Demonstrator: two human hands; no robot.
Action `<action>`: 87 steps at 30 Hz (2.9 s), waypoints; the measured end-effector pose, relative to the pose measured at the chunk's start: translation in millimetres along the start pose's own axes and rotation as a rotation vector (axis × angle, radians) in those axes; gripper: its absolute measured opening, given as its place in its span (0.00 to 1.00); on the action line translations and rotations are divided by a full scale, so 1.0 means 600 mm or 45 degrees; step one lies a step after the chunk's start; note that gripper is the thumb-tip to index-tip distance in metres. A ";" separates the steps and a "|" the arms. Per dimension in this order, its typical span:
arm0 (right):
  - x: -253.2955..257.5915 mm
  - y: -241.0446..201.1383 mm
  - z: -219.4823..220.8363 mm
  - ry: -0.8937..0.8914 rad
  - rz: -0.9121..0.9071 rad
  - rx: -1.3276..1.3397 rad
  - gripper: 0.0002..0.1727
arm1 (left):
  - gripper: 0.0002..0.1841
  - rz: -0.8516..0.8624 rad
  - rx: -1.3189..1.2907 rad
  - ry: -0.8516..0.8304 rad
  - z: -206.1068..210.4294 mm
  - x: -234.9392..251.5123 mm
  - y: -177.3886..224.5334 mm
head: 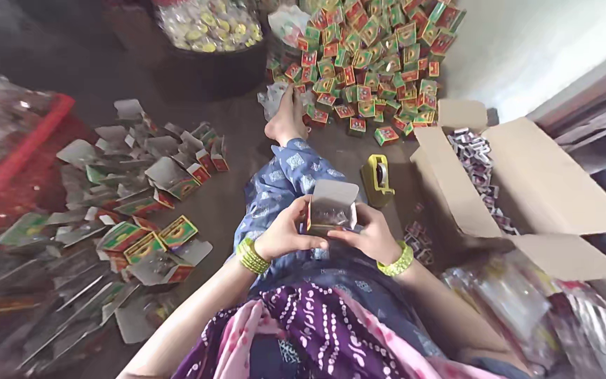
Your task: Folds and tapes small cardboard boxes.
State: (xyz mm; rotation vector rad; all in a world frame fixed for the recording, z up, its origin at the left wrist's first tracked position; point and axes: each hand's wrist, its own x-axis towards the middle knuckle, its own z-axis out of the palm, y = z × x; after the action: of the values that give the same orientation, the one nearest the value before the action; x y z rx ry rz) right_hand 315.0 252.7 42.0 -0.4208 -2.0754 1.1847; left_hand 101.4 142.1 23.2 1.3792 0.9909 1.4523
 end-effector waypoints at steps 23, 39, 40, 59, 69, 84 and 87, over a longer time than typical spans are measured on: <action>-0.065 0.361 -0.322 0.026 1.579 -1.253 0.29 | 0.39 0.029 0.254 0.290 0.014 -0.040 -0.109; -0.079 0.304 -0.251 0.216 1.081 -1.181 0.22 | 0.36 0.001 0.322 0.410 0.009 -0.037 -0.104; -0.077 0.289 -0.235 0.329 0.956 -1.102 0.23 | 0.36 -0.002 0.326 0.411 0.009 -0.037 -0.104; 0.010 -0.039 0.105 -0.060 -0.144 -0.644 0.09 | 0.34 -0.211 0.706 0.410 0.012 -0.054 -0.095; 0.001 -0.039 0.102 -0.208 -0.318 -0.893 0.15 | 0.34 -0.235 0.712 0.380 0.009 -0.052 -0.094; -0.005 0.051 0.049 -0.157 -0.034 0.005 0.30 | 0.49 0.229 0.231 0.342 0.025 -0.060 -0.095; -0.001 0.056 0.048 -0.212 -0.124 -0.101 0.25 | 0.35 0.274 0.244 0.288 0.025 -0.061 -0.090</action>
State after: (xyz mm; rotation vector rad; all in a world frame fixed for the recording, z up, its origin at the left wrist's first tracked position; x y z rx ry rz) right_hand 293.0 252.4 3.4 -0.2615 -2.2644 1.1157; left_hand 120.2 123.3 -38.2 1.5203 1.1787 1.7402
